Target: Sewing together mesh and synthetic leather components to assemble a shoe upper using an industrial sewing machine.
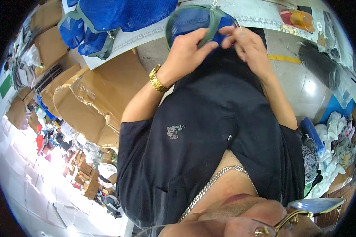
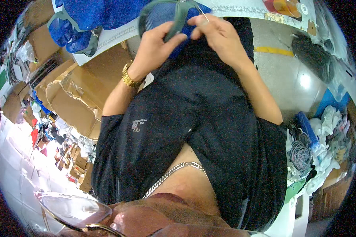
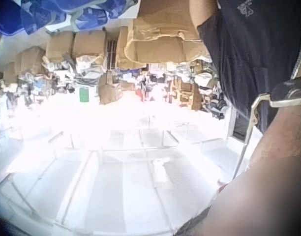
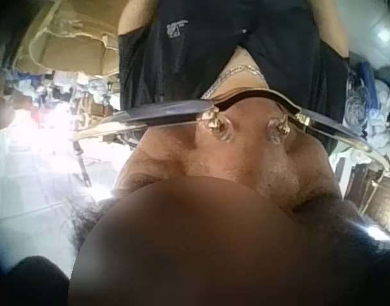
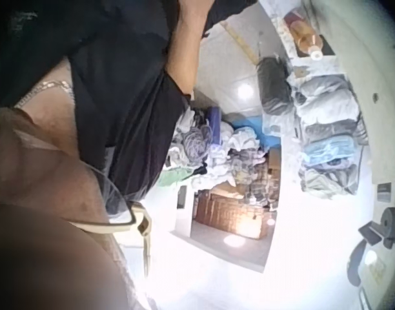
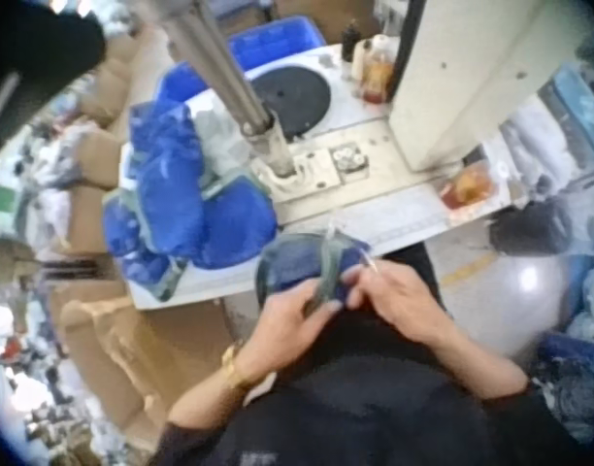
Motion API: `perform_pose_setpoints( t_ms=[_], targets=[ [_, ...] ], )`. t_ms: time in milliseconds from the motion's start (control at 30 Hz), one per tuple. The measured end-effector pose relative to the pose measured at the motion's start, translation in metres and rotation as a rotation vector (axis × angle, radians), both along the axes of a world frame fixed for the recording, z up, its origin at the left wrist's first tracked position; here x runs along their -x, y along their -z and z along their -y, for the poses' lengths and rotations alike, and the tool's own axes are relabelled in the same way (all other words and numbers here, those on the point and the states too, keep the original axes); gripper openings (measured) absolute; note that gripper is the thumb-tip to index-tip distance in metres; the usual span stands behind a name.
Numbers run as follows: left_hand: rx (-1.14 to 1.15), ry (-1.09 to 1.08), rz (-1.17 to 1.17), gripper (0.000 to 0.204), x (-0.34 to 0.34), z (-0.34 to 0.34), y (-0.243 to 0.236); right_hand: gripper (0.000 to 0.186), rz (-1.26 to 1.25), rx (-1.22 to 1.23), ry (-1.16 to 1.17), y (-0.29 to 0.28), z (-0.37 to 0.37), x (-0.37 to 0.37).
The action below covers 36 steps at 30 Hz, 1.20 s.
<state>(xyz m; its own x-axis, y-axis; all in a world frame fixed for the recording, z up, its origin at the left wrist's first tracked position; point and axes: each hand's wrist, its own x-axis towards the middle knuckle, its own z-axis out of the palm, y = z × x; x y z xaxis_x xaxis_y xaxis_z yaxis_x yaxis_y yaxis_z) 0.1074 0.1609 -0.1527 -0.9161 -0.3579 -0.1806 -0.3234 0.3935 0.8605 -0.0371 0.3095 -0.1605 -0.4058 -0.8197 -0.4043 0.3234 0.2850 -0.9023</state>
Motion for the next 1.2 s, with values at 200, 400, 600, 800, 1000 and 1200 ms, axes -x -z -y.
perform_pose_setpoints(
  t_ms=[200,400,600,800,1000,1200],
  targets=[
    [-0.466,-0.196,-0.014,0.023,-0.019,0.023,0.021,0.038,-0.529,0.070,-0.116,0.001,0.007,0.003],
    [-0.713,-0.347,0.015,0.026,-0.018,0.025,0.021,0.042,-0.727,0.046,-0.134,0.010,0.015,-0.003],
    [-0.713,-0.347,0.017,0.026,-0.016,0.024,0.022,0.039,-0.884,0.000,-0.202,0.009,0.016,0.000],
    [-0.712,-0.314,0.038,0.027,-0.015,0.025,0.024,0.037,-0.875,-0.022,-0.208,0.013,0.015,0.001],
    [-0.726,-0.363,0.023,0.025,-0.012,0.021,0.021,0.038,-0.875,-0.020,-0.193,0.014,0.016,0.000],
    [-0.706,-0.343,0.027,0.026,-0.012,0.020,0.021,0.038,-0.871,-0.031,-0.196,0.015,0.016,0.001]
  ],
)
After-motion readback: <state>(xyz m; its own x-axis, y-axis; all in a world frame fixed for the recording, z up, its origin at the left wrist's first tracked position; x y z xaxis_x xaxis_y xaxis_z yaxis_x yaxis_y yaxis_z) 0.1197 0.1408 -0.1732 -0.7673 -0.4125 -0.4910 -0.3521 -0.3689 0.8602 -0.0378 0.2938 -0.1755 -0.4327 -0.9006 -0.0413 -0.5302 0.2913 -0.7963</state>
